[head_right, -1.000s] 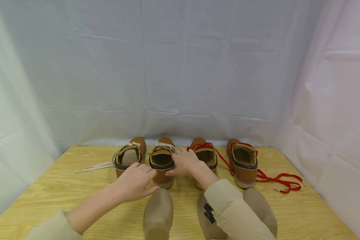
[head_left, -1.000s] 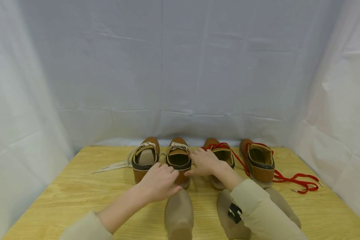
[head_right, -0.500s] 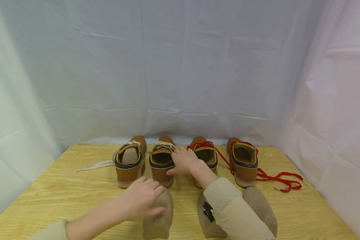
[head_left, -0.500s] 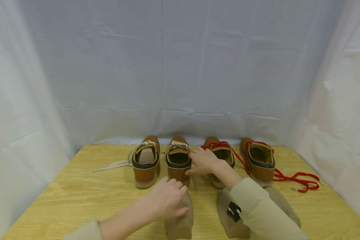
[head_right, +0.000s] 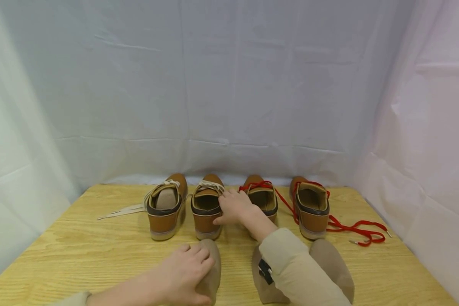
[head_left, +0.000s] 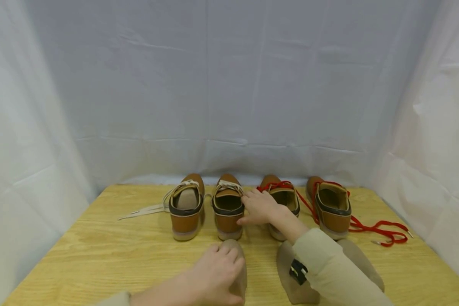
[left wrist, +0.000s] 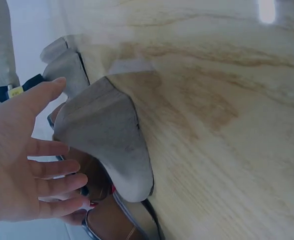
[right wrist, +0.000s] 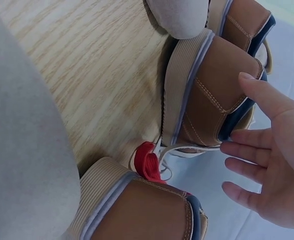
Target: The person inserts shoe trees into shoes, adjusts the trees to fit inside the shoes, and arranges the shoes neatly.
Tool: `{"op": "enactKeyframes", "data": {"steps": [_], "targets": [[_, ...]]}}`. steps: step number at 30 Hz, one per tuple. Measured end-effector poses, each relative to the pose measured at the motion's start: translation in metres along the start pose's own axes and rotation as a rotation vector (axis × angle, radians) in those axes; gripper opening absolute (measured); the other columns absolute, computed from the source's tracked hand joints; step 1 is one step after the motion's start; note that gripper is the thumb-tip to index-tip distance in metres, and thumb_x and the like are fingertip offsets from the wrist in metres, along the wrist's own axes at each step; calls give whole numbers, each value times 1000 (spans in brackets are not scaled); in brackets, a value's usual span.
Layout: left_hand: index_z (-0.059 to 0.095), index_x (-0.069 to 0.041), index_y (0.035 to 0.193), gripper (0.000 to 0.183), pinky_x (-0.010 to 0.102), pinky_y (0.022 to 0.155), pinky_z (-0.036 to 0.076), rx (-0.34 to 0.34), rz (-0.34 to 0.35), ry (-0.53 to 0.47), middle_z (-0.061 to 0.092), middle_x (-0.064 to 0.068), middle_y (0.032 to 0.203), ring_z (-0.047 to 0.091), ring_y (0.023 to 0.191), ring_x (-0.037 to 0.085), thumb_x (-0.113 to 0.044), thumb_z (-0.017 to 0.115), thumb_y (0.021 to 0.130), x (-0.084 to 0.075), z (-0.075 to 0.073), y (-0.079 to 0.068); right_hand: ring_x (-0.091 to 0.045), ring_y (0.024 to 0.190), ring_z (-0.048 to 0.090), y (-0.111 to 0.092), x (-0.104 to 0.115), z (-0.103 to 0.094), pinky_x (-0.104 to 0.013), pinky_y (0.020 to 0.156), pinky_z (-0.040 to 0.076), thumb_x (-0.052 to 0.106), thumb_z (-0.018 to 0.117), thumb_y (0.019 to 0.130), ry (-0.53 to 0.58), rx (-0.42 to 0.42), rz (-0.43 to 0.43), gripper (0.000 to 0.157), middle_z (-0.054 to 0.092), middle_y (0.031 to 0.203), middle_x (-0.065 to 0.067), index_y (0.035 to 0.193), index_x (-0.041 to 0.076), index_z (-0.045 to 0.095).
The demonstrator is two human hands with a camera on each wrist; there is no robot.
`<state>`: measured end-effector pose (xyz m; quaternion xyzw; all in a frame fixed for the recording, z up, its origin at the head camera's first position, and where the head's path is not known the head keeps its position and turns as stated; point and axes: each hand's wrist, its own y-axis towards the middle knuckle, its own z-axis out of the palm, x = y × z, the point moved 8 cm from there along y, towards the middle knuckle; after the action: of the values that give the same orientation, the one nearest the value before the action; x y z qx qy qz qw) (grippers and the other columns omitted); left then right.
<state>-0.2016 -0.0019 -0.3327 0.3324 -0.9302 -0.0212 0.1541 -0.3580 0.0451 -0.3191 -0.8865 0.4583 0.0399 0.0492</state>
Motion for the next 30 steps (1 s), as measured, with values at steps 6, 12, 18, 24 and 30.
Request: {"op": "enactKeyframes", "data": {"steps": [6,12,18,24,30], "targets": [[55,-17,97,60,26,63,41,-5,-14,39,49,-3,93,47,83,11,-71,60,70,-5,9,-1,-29,125,39,0,2,1,-46,99,34,54,61,83,-13,33,1,67,48,133,-9,130,7,51],[55,-18,100,64,25,59,37,30,-37,39,45,-5,88,42,74,9,-74,57,70,-6,17,-1,-29,127,37,0,1,1,-46,101,32,54,60,84,-19,42,8,67,46,135,-8,132,8,50],[54,-19,99,63,31,68,43,78,-76,20,44,-6,87,45,77,11,-74,57,69,-7,24,0,-29,128,36,0,0,0,-47,101,31,53,60,84,-18,42,-3,67,46,135,-9,132,8,50],[54,-19,100,60,34,72,46,108,-110,-9,44,-6,87,45,77,11,-68,66,67,-8,29,3,-28,127,37,0,0,-1,-47,101,32,52,60,84,-23,39,-8,66,47,134,-9,132,8,50],[54,-19,99,57,34,70,47,102,-142,-18,43,-5,85,46,76,12,-61,73,65,-8,31,3,-29,128,36,-1,0,-1,-47,101,31,51,61,84,-8,43,-7,65,46,136,-9,132,7,50]]}}
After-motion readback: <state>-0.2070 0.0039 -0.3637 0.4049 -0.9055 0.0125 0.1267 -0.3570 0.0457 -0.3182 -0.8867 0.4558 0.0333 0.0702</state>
